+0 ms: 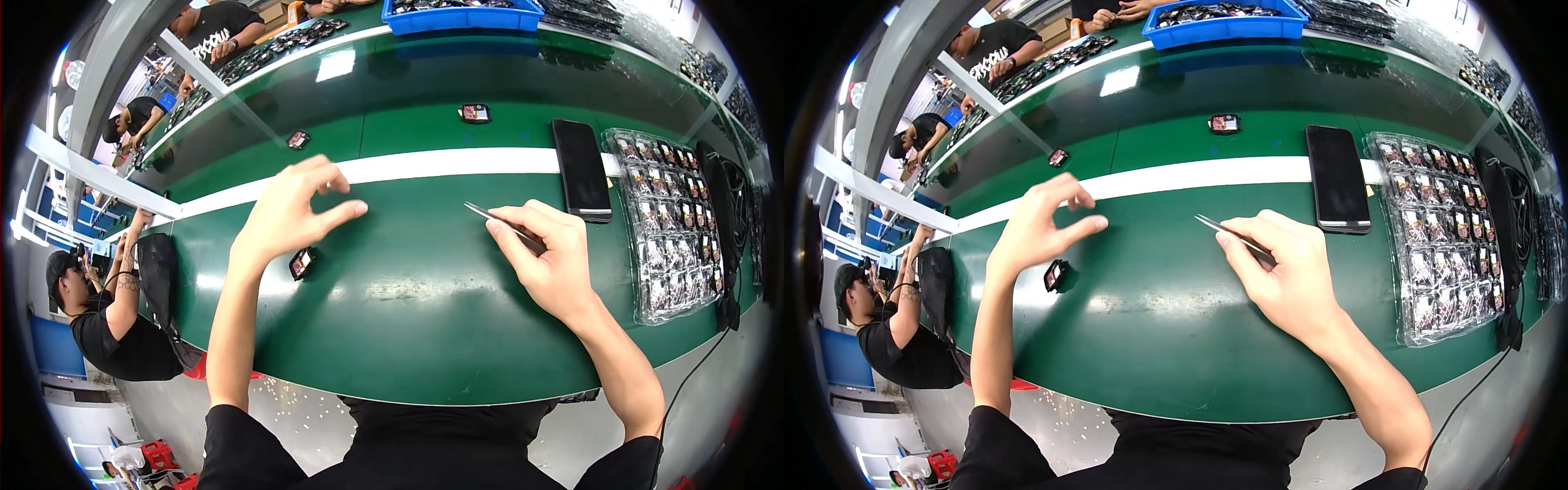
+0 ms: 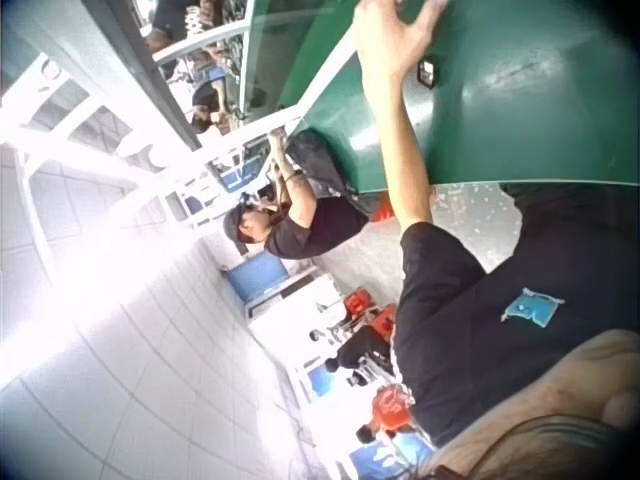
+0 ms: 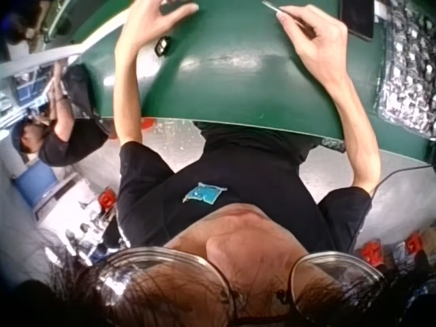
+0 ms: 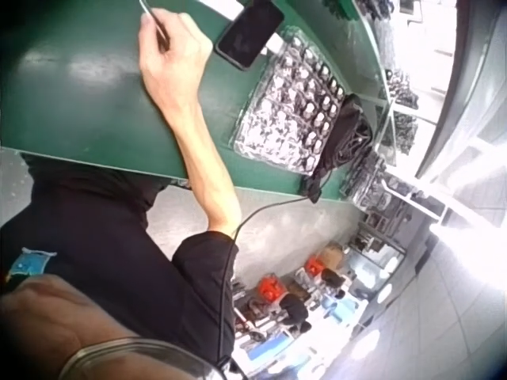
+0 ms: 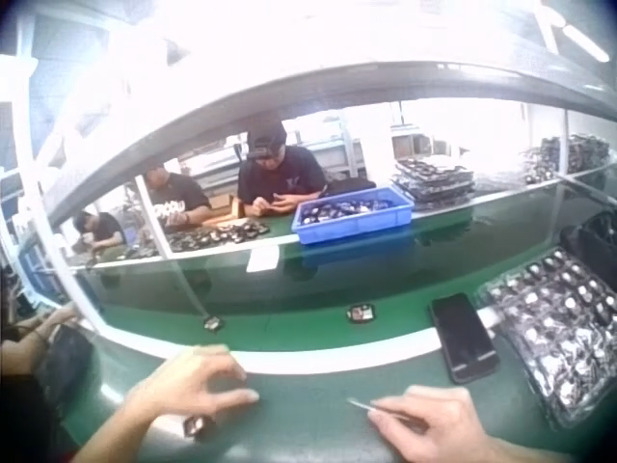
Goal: Manually assemble components into an electronic housing using tweezers and pick-and-place movements.
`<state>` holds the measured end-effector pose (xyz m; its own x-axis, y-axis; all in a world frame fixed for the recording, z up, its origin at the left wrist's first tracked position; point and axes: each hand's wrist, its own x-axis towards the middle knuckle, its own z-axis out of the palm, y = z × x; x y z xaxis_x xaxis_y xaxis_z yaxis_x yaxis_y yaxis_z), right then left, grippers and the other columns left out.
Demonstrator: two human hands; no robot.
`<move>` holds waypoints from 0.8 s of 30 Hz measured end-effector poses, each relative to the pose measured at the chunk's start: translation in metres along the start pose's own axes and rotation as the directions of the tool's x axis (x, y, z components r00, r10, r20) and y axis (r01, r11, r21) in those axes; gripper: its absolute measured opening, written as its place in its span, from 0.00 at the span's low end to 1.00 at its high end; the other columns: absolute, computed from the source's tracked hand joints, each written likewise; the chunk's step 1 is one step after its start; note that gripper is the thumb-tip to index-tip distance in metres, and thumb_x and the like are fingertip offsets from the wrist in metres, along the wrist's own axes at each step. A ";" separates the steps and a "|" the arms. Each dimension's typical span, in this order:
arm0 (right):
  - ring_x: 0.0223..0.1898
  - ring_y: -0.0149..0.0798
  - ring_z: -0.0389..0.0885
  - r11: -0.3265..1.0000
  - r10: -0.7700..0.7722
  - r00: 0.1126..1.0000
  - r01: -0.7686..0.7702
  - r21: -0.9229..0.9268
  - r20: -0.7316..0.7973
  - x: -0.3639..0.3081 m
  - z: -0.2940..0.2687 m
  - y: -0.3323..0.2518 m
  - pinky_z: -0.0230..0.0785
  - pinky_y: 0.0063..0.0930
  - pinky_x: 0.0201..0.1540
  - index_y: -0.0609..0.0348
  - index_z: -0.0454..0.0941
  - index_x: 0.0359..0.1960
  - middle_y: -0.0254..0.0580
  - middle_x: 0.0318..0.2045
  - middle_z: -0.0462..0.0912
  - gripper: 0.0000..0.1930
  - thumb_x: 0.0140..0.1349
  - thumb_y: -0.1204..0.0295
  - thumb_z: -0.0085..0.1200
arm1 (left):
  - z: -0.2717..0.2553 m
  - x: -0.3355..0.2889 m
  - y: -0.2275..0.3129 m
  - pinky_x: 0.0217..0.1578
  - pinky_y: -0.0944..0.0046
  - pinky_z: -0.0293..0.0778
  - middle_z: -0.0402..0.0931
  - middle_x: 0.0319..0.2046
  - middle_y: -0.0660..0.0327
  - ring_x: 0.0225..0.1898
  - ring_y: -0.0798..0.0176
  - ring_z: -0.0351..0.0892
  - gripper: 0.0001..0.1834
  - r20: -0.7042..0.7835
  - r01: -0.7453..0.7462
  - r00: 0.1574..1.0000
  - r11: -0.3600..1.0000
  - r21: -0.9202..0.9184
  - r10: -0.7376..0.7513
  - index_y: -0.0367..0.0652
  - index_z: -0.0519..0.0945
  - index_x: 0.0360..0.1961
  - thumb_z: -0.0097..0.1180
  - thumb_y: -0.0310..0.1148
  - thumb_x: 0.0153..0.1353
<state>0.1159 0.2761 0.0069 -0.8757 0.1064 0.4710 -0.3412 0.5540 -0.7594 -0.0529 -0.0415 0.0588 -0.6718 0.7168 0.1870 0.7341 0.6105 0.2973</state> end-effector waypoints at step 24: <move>0.51 0.61 0.94 0.852 0.270 0.923 -0.097 -0.514 0.274 0.173 -0.010 0.095 0.84 0.50 0.60 0.62 0.93 0.53 0.62 0.48 0.94 0.22 0.64 0.59 0.72 | 0.061 -0.046 0.051 0.63 0.48 0.79 0.79 0.63 0.49 0.63 0.43 0.80 0.19 -0.089 -0.247 0.967 0.960 -0.129 0.237 0.40 0.83 0.64 0.67 0.31 0.75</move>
<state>-0.0643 0.3556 0.0211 -0.9941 0.0214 0.1063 -0.0303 0.8865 -0.4617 0.0214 -0.0236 0.0083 -0.4848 0.8082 0.3343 0.8582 0.3658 0.3602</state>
